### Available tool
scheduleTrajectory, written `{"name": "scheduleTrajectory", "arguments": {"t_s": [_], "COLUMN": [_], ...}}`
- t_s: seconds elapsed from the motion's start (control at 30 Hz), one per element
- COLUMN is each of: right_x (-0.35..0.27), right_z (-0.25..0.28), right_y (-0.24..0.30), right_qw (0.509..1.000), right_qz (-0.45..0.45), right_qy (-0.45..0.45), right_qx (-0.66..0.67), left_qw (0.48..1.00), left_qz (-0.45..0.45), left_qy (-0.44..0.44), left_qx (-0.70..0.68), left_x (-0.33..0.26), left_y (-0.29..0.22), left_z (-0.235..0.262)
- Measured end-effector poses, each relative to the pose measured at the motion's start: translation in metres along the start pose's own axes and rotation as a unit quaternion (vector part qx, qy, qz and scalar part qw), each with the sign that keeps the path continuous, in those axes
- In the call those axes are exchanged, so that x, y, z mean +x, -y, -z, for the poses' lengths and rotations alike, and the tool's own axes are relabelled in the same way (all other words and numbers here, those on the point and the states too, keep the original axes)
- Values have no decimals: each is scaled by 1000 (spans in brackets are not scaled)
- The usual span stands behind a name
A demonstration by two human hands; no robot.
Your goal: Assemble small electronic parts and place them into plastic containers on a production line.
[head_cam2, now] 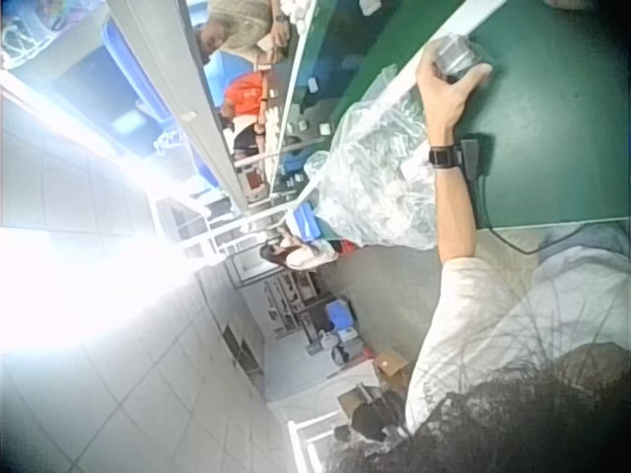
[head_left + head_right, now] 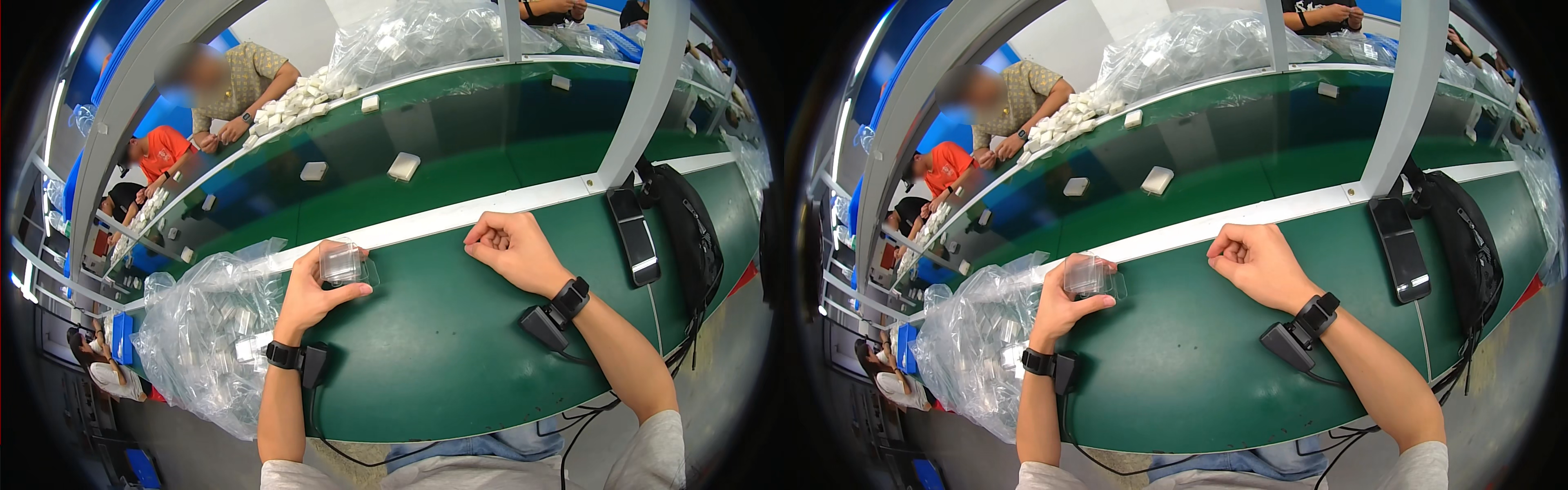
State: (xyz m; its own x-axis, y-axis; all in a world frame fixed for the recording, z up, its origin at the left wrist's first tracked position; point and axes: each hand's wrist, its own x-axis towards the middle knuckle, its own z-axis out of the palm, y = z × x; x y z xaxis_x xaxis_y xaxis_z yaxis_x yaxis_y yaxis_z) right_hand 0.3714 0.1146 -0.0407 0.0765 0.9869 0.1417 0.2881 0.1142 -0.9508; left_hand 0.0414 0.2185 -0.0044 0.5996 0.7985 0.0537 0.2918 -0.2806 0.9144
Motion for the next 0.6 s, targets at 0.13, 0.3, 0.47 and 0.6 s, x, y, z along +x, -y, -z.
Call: {"name": "scheduleTrajectory", "arguments": {"t_s": [0.13, 0.3, 0.47, 0.6], "right_x": [0, 0, 1, 1], "right_z": [1, 1, 2, 3], "right_y": [0, 4, 2, 1], "right_qw": [1000, 1000, 1000, 1000], "right_qz": [-3, -15, -6, -5], "right_qy": [1, 4, 1, 1], "right_qx": [2, 11, 9, 2], "left_qw": [1000, 1000, 1000, 1000], "left_qz": [0, 6, 4, -21], "left_qy": [-5, -8, -7, -10], "left_qx": [0, 3, 18, 10], "left_x": [0, 1, 2, 3], "left_y": [-1, 0, 1, -5], "left_z": [-1, -2, -2, -5]}}
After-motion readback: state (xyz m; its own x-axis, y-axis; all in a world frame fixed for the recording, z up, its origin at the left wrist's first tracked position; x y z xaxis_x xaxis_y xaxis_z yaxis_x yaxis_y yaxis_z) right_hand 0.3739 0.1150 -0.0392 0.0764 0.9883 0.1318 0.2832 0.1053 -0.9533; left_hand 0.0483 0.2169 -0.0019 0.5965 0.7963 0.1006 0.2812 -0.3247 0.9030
